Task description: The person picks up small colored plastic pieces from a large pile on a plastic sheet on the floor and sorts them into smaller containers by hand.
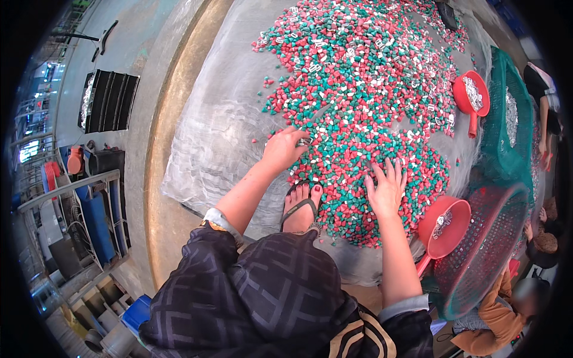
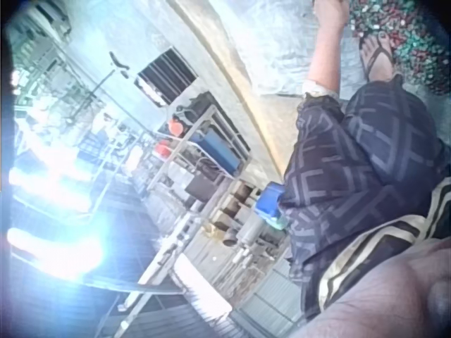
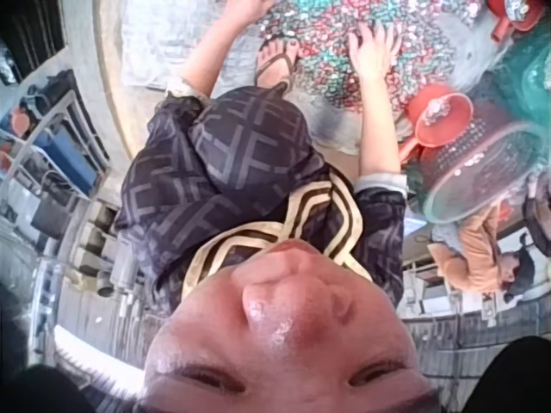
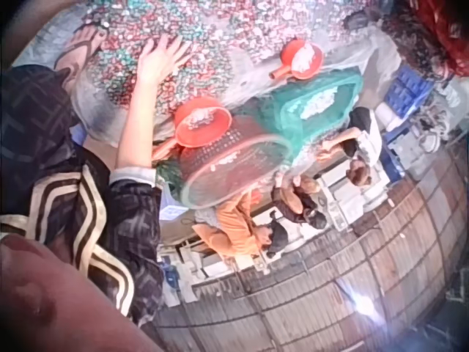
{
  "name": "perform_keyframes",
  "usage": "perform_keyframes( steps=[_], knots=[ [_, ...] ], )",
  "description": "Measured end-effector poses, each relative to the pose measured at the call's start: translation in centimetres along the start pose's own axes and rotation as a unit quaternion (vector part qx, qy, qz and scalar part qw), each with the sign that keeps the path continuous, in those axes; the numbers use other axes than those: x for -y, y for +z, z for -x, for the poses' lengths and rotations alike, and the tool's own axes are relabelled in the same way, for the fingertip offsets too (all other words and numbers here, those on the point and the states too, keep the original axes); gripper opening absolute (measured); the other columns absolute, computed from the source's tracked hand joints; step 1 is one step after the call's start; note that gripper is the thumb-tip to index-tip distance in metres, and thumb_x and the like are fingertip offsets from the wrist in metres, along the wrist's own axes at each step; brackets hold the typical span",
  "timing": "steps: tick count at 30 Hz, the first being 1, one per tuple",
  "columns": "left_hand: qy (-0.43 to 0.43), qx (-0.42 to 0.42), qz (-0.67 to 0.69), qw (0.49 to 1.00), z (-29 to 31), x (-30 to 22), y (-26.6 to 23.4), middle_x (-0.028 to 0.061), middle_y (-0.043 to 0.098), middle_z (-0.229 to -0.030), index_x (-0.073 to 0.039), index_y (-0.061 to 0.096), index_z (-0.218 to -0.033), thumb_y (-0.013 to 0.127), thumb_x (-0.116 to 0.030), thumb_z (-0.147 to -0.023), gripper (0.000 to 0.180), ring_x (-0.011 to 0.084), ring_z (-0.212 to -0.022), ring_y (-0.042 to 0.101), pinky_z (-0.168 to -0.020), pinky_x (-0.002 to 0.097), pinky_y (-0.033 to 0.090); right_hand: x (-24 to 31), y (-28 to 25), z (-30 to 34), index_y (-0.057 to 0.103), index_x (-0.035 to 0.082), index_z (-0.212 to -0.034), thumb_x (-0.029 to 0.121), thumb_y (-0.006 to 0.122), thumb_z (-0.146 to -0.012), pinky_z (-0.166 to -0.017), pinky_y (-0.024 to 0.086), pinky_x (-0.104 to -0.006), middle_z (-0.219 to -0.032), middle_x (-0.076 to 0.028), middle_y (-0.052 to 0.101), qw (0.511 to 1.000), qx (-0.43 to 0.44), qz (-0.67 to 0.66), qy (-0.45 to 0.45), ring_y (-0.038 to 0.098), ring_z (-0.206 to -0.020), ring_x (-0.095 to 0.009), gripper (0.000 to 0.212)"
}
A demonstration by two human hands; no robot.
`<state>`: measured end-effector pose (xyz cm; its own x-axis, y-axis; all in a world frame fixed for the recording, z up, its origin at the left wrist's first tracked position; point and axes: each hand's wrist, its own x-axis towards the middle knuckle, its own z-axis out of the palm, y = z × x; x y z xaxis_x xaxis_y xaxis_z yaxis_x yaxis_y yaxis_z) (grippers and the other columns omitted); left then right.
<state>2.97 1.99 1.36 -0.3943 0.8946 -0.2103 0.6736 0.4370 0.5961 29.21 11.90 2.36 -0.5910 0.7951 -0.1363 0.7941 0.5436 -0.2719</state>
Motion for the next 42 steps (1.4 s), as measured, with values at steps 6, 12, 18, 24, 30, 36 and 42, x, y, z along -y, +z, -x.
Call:
perform_keyframes(
  steps=[6,12,18,24,30,36,42],
  knots=[
    [-0.005,-0.062,0.077,0.995,-1.1,1.4,0.1,0.0086,0.063,-0.08,-0.006,0.064,-0.092,0.068,-0.012,-0.072,0.021,0.0221,-0.069,0.062,-0.064,0.0331,0.05,2.6,-0.2,0.4,0.065,0.007,-0.097,0.017,0.062,-0.079,-0.092,0.039,-0.0411,-0.112,-0.012,0.057,0.983,-0.046,-0.175,-0.01,0.05,-0.108,-0.03,0.021],
    [0.041,0.052,0.011,0.998,1.1,1.3,-0.9,0.0094,0.065,-0.081,-0.005,0.062,-0.088,0.064,-0.006,-0.072,0.016,0.0257,-0.074,0.063,-0.065,0.0348,0.05,5.8,-0.5,0.2,0.065,0.005,-0.096,0.015,0.062,-0.079,-0.08,0.046,-0.0352,-0.091,-0.012,0.063,0.924,0.069,-0.373,0.044,0.059,-0.086,-0.028,0.02],
    [0.023,0.017,0.067,0.997,1.7,2.4,0.7,0.007,0.063,-0.073,-0.004,0.065,-0.086,0.066,-0.009,-0.076,0.012,0.0195,-0.065,0.061,-0.059,0.0315,0.047,6.0,1.2,0.7,0.063,0.001,-0.1,0.013,0.059,-0.084,-0.069,0.049,-0.0279,-0.091,-0.01,0.064,0.889,0.094,-0.444,0.056,0.062,-0.074,-0.017,0.021],
    [-0.214,0.176,0.472,0.837,0.9,0.5,-0.8,0.0012,0.06,-0.065,-0.001,0.066,-0.085,0.068,-0.016,-0.081,0.016,0.0045,-0.052,0.05,-0.046,0.0194,0.036,6.1,0.9,0.4,0.056,-0.004,-0.11,0.018,0.049,-0.093,-0.072,0.052,-0.0296,-0.098,-0.014,0.064,0.703,0.212,-0.642,0.221,0.064,-0.08,-0.019,0.029],
    [-0.178,0.237,0.46,0.837,1.2,-3.0,-1.3,-0.0004,0.059,-0.063,-0.001,0.066,-0.088,0.067,-0.015,-0.082,0.015,0.0042,-0.05,0.048,-0.043,0.0197,0.036,7.8,0.0,-0.1,0.055,-0.004,-0.109,0.018,0.052,-0.092,-0.071,0.055,-0.0312,-0.098,-0.017,0.064,0.559,0.215,-0.755,0.267,0.065,-0.084,-0.022,0.028],
    [-0.172,0.276,0.452,0.831,0.8,-4.6,-0.7,0.0016,0.063,-0.073,0.0,0.066,-0.098,0.062,-0.015,-0.085,0.02,0.0054,-0.056,0.052,-0.049,0.0186,0.041,6.9,0.4,0.1,0.057,-0.003,-0.101,0.013,0.054,-0.09,-0.058,0.053,-0.0248,-0.085,-0.012,0.066,0.603,0.171,-0.718,0.302,0.065,-0.069,-0.016,0.02],
    [-0.152,0.276,0.463,0.829,0.7,-5.1,-0.2,0.0067,0.065,-0.086,0.003,0.062,-0.102,0.06,-0.006,-0.084,0.02,0.013,-0.072,0.063,-0.063,0.0228,0.052,4.9,-0.1,-0.3,0.057,-0.002,-0.098,0.012,0.054,-0.089,-0.051,0.049,-0.0236,-0.075,-0.01,0.064,0.57,0.003,-0.738,0.362,0.062,-0.06,-0.015,0.016]
  ],
)
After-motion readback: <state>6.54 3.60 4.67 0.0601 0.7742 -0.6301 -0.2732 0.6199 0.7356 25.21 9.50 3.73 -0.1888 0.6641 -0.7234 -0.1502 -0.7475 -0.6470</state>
